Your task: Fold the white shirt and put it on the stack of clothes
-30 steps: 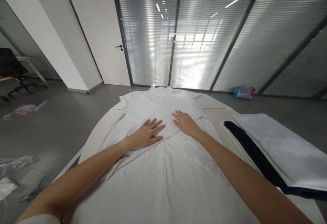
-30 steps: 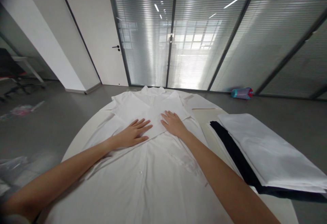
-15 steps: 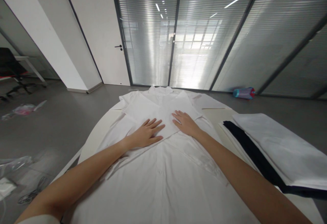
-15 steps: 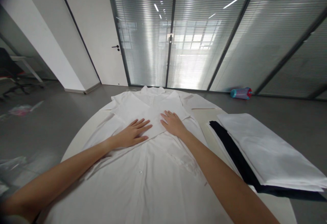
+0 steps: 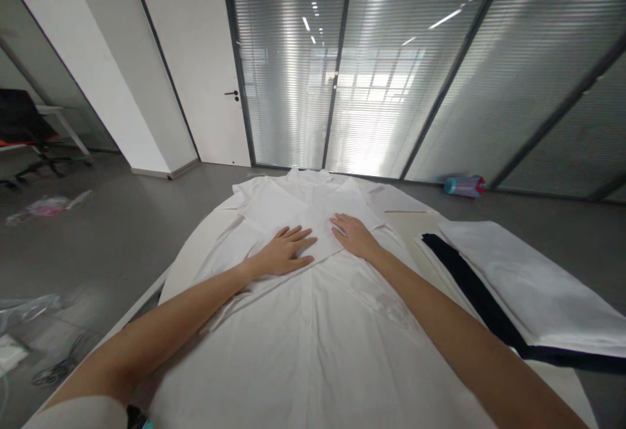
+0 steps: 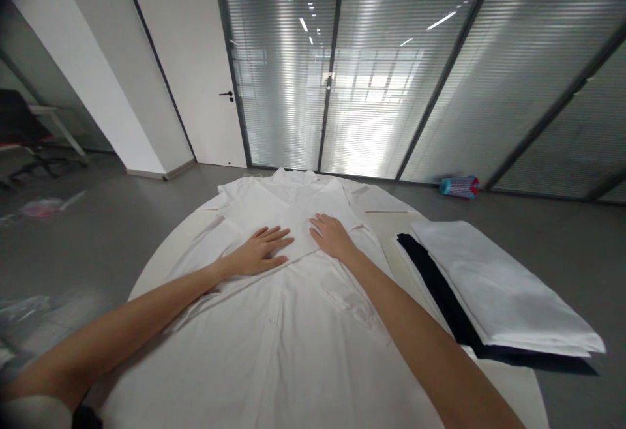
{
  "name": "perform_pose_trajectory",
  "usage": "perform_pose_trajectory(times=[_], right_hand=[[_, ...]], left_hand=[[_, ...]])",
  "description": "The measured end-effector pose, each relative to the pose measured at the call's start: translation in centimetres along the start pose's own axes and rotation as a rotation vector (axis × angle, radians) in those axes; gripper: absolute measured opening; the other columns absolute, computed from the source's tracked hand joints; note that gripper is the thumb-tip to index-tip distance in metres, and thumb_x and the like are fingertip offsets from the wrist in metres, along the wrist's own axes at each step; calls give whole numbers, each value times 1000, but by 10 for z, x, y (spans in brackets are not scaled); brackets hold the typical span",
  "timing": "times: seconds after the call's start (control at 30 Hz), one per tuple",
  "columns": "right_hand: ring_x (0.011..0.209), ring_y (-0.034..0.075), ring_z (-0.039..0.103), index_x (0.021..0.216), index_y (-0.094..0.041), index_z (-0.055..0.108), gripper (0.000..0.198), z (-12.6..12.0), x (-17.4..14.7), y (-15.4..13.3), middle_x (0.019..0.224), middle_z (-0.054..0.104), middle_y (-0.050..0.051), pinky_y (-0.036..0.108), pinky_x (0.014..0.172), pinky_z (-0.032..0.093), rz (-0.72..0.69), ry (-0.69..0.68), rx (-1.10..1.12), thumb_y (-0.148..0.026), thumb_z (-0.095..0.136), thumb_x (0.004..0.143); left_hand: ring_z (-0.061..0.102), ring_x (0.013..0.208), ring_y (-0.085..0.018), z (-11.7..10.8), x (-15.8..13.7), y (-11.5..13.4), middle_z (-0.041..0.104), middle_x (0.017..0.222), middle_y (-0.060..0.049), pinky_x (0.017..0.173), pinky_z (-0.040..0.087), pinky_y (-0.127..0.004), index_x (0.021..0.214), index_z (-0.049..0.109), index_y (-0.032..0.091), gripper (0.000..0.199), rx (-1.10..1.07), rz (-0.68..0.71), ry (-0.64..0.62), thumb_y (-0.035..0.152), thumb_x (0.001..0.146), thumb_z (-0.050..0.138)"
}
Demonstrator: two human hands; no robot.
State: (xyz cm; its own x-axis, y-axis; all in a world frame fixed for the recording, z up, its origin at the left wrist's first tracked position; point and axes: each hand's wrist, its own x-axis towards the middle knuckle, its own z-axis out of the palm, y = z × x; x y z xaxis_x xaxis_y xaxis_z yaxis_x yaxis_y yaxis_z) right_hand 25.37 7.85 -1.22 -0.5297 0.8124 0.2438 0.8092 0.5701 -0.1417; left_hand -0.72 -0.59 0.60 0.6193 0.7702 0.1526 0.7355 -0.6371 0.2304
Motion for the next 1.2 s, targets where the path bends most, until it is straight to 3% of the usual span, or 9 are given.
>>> perform_pose_trajectory(times=[0.13,0.37,1.2], right_hand=[[144,28,38,145,-14,51,60,-4,-12,17,154,43,14,48,118,29,9,-54,-26,-49,28,103],[147,27,33,149,-15,46,60,-9,-35,55,157,37,14,47,119,26,199,-45,-143,-49,26,103],[144,27,38,143,-8,53,52,-9,-36,51,153,43,17,43,119,27,201,-11,-84,-37,38,102]], left_hand=[[28,149,-29,3,-1,-1,33,161,-7,120,21,-53,150,44,29,61,4,-3,17,62,99,38],[29,149,-28,5,-3,-1,34,160,-8,121,21,-52,150,44,27,63,17,10,29,64,99,33],[27,150,-28,7,-7,-5,31,162,-6,122,20,-48,152,41,27,63,17,3,13,63,101,30]])
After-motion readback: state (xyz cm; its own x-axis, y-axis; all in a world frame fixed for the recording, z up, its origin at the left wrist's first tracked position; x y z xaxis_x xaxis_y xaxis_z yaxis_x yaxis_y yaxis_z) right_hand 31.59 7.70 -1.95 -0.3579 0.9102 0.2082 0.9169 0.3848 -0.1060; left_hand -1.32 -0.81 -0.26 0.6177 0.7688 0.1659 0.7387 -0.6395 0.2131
